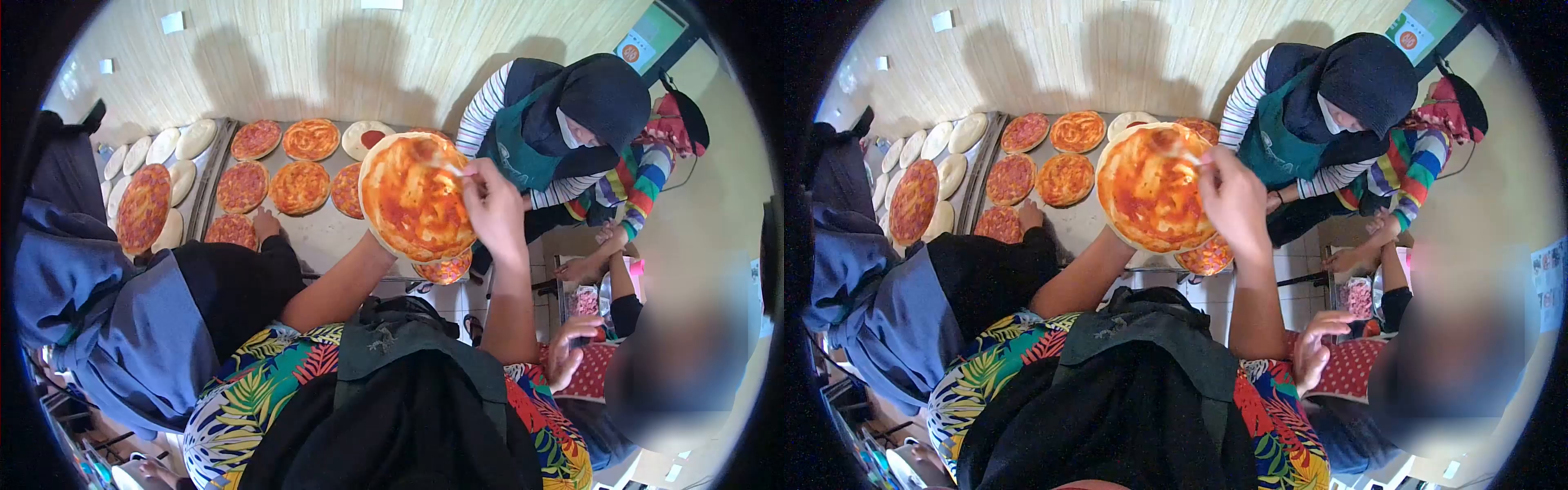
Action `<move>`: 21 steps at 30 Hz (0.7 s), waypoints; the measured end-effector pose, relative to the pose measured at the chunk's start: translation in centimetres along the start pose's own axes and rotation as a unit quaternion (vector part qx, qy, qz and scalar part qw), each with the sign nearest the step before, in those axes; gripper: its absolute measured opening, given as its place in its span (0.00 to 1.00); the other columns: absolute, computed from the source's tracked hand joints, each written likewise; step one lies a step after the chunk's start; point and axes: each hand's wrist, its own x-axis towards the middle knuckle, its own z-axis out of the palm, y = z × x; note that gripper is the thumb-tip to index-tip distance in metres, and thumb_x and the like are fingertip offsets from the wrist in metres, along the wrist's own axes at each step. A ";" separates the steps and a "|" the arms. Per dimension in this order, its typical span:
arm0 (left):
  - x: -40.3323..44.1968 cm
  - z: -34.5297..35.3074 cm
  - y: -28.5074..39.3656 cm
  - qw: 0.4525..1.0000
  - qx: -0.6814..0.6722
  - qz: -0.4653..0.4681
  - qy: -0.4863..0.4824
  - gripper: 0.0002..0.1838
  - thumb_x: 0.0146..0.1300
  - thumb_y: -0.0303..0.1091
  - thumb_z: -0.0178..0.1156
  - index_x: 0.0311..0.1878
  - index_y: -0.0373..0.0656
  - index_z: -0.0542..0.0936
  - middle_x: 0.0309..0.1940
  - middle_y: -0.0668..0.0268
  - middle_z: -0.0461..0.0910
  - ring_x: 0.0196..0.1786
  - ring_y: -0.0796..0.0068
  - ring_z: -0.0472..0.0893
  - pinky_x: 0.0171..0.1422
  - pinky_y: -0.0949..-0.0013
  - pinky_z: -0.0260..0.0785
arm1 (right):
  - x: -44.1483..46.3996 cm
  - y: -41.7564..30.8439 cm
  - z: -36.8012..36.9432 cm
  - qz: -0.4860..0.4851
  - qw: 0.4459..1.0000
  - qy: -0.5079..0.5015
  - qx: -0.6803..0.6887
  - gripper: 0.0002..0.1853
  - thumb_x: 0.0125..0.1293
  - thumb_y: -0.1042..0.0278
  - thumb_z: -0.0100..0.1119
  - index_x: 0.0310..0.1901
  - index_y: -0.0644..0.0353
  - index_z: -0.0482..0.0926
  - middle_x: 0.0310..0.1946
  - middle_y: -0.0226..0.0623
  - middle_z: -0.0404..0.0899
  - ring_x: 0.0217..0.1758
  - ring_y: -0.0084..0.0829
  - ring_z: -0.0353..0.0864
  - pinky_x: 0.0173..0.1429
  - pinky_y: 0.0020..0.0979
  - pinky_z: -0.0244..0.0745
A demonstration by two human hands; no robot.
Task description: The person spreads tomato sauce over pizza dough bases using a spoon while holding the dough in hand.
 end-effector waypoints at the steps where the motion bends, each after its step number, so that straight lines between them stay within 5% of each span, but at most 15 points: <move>1: 0.1 -0.1 0.1 1.000 0.000 -0.006 0.010 0.32 0.73 0.56 0.47 0.73 0.47 0.65 0.70 0.56 0.69 0.69 0.56 0.72 0.72 0.49 0.68 | -0.5 -1.1 -0.4 0.004 0.999 -0.035 -0.005 0.06 0.67 0.74 0.58 0.44 0.61 0.76 0.29 0.42 0.82 0.27 0.29 0.81 0.34 0.30 0.74; 3: 0.4 0.2 0.2 0.999 0.027 -0.021 -0.011 0.32 0.74 0.56 0.47 0.74 0.48 0.64 0.70 0.56 0.69 0.69 0.56 0.72 0.72 0.49 0.68 | -1.7 -2.8 -1.6 0.028 0.995 -0.093 0.032 0.05 0.65 0.72 0.58 0.42 0.58 0.78 0.29 0.47 0.82 0.33 0.47 0.85 0.38 0.41 0.77; 11: 0.4 -0.3 0.0 0.998 0.055 0.006 -0.037 0.35 0.74 0.59 0.45 0.76 0.49 0.60 0.73 0.55 0.63 0.72 0.55 0.69 0.74 0.46 0.65 | -0.6 -1.2 -1.5 0.044 0.998 0.025 -0.029 0.05 0.65 0.70 0.58 0.42 0.58 0.77 0.29 0.47 0.82 0.34 0.49 0.85 0.37 0.42 0.77; 13: 0.6 -0.2 0.0 0.997 0.059 -0.001 -0.044 0.35 0.73 0.59 0.45 0.76 0.49 0.60 0.74 0.55 0.63 0.72 0.54 0.68 0.74 0.46 0.65 | -0.2 -2.8 -0.7 -0.023 0.999 0.006 -0.046 0.06 0.67 0.72 0.58 0.43 0.60 0.77 0.27 0.48 0.80 0.31 0.42 0.86 0.36 0.35 0.76; 18: 0.6 0.0 -0.2 0.996 0.078 0.016 -0.045 0.36 0.73 0.60 0.46 0.76 0.49 0.59 0.74 0.55 0.62 0.73 0.53 0.68 0.74 0.44 0.65 | -0.3 -3.0 -3.2 0.014 0.999 -0.038 -0.009 0.06 0.64 0.77 0.58 0.42 0.63 0.80 0.27 0.41 0.82 0.31 0.27 0.85 0.37 0.29 0.78; 21: 0.3 0.1 -0.6 0.997 0.066 0.024 -0.029 0.34 0.73 0.58 0.47 0.75 0.49 0.60 0.73 0.55 0.64 0.72 0.55 0.69 0.73 0.46 0.67 | 1.1 -1.5 -3.2 0.087 0.996 0.006 -0.034 0.05 0.64 0.71 0.58 0.41 0.58 0.79 0.30 0.46 0.83 0.33 0.42 0.87 0.38 0.37 0.79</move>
